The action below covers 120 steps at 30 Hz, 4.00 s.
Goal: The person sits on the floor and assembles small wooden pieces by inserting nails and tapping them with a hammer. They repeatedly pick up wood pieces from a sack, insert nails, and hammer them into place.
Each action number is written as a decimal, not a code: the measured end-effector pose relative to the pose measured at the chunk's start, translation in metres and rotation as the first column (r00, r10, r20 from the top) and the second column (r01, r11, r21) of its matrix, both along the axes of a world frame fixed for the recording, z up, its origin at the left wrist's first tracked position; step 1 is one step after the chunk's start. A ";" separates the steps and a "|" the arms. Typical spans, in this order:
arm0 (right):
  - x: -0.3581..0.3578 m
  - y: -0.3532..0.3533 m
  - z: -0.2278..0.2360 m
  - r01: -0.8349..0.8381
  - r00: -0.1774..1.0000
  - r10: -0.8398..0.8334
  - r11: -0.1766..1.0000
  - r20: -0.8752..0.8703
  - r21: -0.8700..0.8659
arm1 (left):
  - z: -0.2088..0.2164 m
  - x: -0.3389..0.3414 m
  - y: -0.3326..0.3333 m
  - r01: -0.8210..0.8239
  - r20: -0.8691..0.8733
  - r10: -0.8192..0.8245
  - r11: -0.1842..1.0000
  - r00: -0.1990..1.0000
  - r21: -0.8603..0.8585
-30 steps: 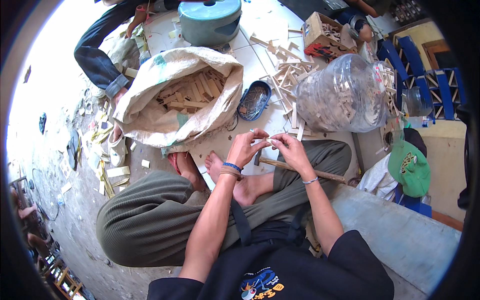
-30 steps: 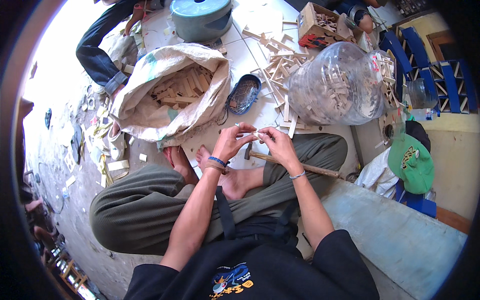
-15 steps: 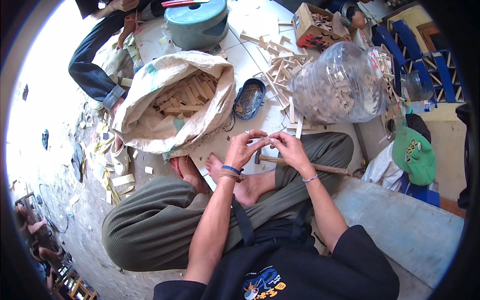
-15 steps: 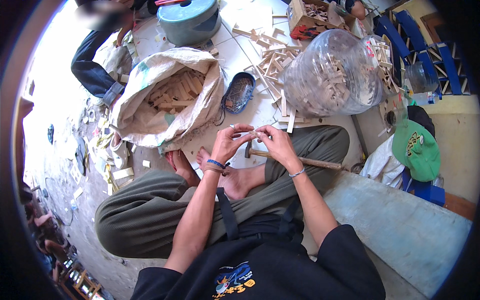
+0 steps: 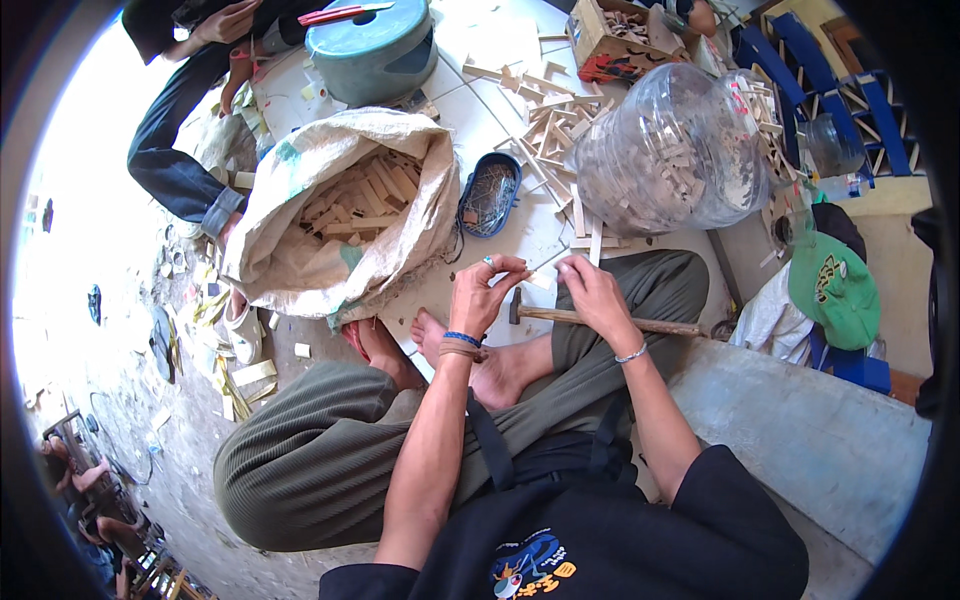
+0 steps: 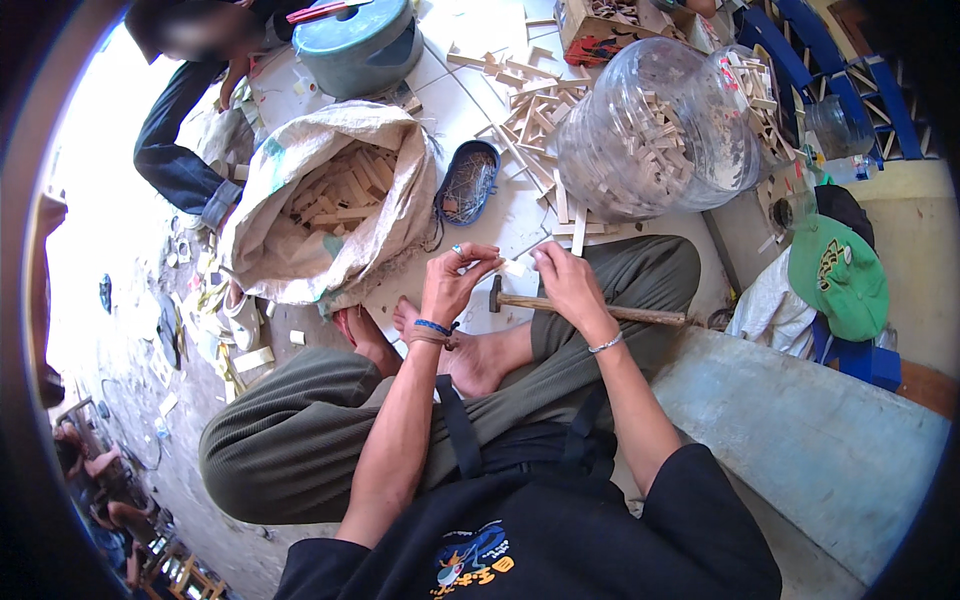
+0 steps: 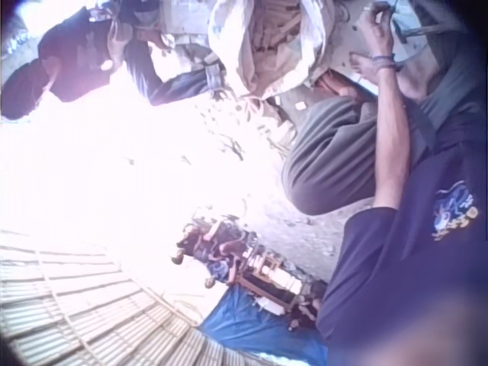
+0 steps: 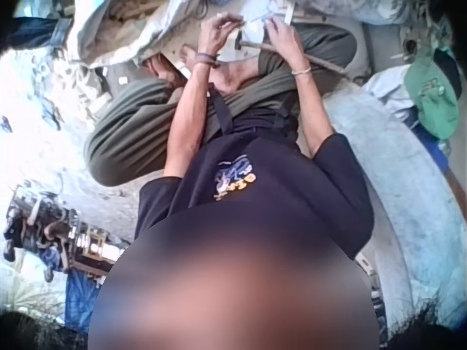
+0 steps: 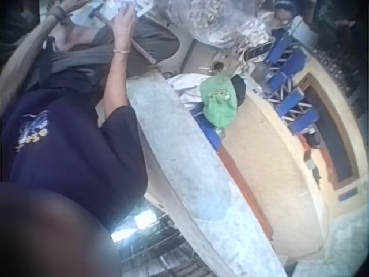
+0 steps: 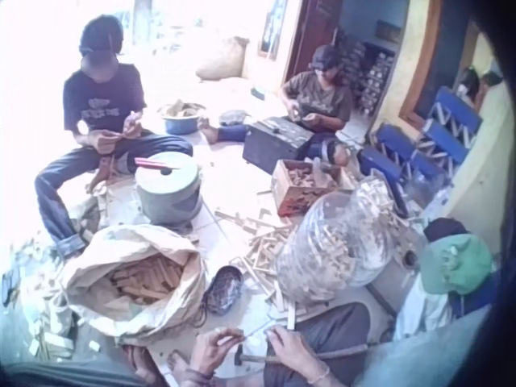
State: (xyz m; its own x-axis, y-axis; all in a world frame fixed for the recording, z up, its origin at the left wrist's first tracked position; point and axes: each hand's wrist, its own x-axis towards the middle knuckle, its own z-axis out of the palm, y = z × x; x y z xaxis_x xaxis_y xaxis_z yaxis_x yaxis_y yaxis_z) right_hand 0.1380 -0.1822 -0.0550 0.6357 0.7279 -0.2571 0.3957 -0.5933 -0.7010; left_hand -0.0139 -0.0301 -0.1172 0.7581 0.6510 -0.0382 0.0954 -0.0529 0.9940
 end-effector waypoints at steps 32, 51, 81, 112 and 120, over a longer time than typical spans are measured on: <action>-0.064 -0.063 0.054 -0.163 0.949 0.169 0.986 0.265 -0.045 | 0.005 -0.001 0.000 0.045 -0.081 -0.045 0.999 0.996 -0.001; -0.064 -0.052 0.047 -0.210 0.889 0.211 0.977 0.406 -0.048 | 0.009 -0.002 -0.001 0.028 -0.083 -0.031 0.999 0.996 -0.037; -0.064 -0.050 0.042 -0.220 0.887 0.216 0.975 0.409 -0.039 | 0.006 0.000 -0.002 -0.023 -0.060 0.023 1.000 0.998 0.013; -0.008 0.027 0.002 0.077 0.885 -0.123 0.990 -0.450 -0.118 | 0.003 -0.002 0.002 0.007 -0.086 -0.015 0.996 0.996 -0.085; -0.004 0.027 0.000 0.042 0.881 -0.100 0.990 -0.462 -0.133 | -0.002 -0.003 0.000 0.020 -0.009 -0.022 0.991 1.000 -0.135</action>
